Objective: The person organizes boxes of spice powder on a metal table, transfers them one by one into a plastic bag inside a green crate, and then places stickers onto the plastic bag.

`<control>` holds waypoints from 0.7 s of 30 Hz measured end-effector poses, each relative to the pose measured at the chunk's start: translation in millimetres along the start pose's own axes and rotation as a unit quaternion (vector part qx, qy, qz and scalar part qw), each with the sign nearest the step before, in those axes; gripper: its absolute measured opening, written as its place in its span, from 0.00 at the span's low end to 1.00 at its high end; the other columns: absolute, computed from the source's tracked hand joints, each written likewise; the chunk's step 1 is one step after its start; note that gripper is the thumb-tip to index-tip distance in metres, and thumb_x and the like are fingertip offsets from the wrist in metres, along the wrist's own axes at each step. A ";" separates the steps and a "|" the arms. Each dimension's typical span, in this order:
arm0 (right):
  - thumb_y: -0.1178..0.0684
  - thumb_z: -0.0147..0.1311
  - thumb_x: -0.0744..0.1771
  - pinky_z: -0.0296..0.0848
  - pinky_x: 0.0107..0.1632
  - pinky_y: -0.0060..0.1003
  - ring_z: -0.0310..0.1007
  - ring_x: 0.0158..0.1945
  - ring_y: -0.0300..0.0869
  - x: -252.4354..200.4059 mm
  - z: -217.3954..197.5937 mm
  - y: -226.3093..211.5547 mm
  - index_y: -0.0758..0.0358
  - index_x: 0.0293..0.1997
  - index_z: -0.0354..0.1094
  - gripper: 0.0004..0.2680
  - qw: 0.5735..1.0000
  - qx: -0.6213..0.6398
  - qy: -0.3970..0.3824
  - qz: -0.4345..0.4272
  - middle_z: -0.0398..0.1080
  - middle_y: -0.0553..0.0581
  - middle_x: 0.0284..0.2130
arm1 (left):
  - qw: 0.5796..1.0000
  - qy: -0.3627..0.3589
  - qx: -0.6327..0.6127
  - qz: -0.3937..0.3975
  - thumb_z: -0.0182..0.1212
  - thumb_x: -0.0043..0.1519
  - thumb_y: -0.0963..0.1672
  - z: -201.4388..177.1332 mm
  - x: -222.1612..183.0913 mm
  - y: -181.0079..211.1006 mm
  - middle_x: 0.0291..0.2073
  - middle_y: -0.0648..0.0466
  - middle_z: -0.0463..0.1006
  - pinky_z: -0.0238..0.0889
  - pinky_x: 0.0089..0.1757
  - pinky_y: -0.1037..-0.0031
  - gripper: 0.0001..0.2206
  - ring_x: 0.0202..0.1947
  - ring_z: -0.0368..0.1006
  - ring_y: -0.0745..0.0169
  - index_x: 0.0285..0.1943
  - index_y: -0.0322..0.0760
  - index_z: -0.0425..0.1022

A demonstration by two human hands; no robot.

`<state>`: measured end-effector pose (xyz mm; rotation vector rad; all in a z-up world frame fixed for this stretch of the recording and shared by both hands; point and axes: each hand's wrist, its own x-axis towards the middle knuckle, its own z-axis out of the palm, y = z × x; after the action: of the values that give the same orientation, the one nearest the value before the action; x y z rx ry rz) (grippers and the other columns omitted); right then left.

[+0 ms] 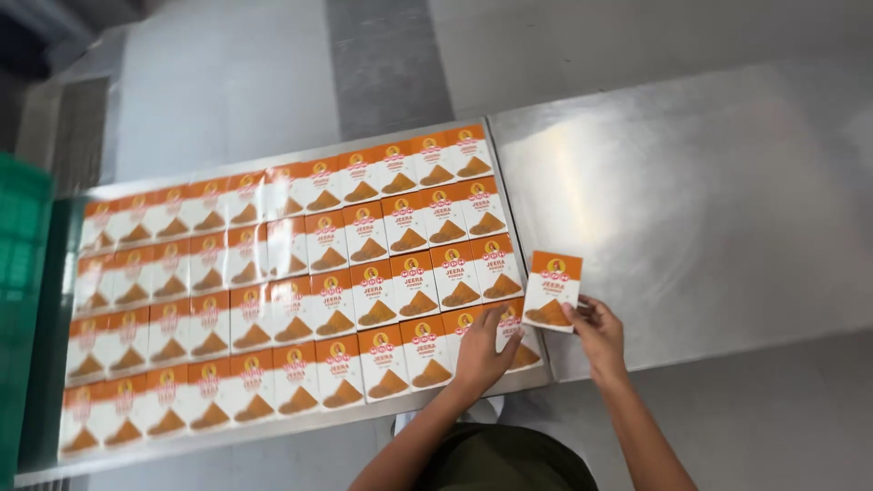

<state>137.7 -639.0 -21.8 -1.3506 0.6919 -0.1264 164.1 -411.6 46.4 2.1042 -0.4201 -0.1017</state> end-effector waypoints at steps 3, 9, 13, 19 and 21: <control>0.54 0.64 0.65 0.70 0.39 0.30 0.72 0.38 0.33 78.1 -22.5 2.3 0.68 0.55 0.70 0.14 0.998 -0.050 -0.021 -0.023 0.76 0.52 0.38 | 0.996 0.011 0.084 0.001 0.67 0.60 0.45 32.6 -6.2 -5.7 0.58 0.35 0.70 0.62 0.58 0.53 0.25 0.61 0.65 0.33 0.64 0.27 0.67; 0.46 0.70 0.64 0.73 0.44 0.34 0.76 0.39 0.38 214.1 2.5 2.3 0.68 0.49 0.74 0.16 0.947 -0.277 0.020 -0.160 0.78 0.56 0.37 | 0.984 -0.040 0.160 -0.069 0.71 0.55 0.46 53.1 -21.3 8.8 0.67 0.33 0.60 0.52 0.61 0.50 0.30 0.70 0.51 0.32 0.64 0.27 0.67; 0.46 0.69 0.65 0.74 0.46 0.36 0.79 0.39 0.41 271.3 34.8 -3.0 0.68 0.46 0.75 0.15 0.933 -0.294 0.003 -0.207 0.79 0.58 0.37 | 0.975 -0.044 0.207 -0.060 0.70 0.56 0.46 61.7 -26.5 6.7 0.69 0.33 0.58 0.50 0.64 0.51 0.30 0.72 0.49 0.33 0.65 0.27 0.67; 0.48 0.68 0.65 0.75 0.44 0.40 0.80 0.37 0.49 314.4 78.8 -17.2 0.68 0.41 0.76 0.12 0.902 -0.357 0.027 -0.240 0.79 0.61 0.34 | 0.969 -0.049 0.232 -0.069 0.69 0.55 0.47 63.8 -23.6 8.5 0.70 0.35 0.59 0.48 0.66 0.53 0.31 0.73 0.50 0.36 0.66 0.27 0.66; 0.48 0.69 0.65 0.75 0.44 0.42 0.80 0.37 0.51 326.8 90.6 -17.0 0.68 0.39 0.76 0.12 0.890 -0.358 0.032 -0.280 0.79 0.61 0.34 | 0.966 -0.055 0.242 -0.072 0.69 0.56 0.48 62.8 -21.8 9.6 0.69 0.35 0.59 0.49 0.66 0.54 0.30 0.73 0.51 0.37 0.66 0.28 0.67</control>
<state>450.7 -718.6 -126.6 -2.2513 0.3837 -0.4075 126.4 -459.7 18.3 2.6199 -0.3843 -0.2200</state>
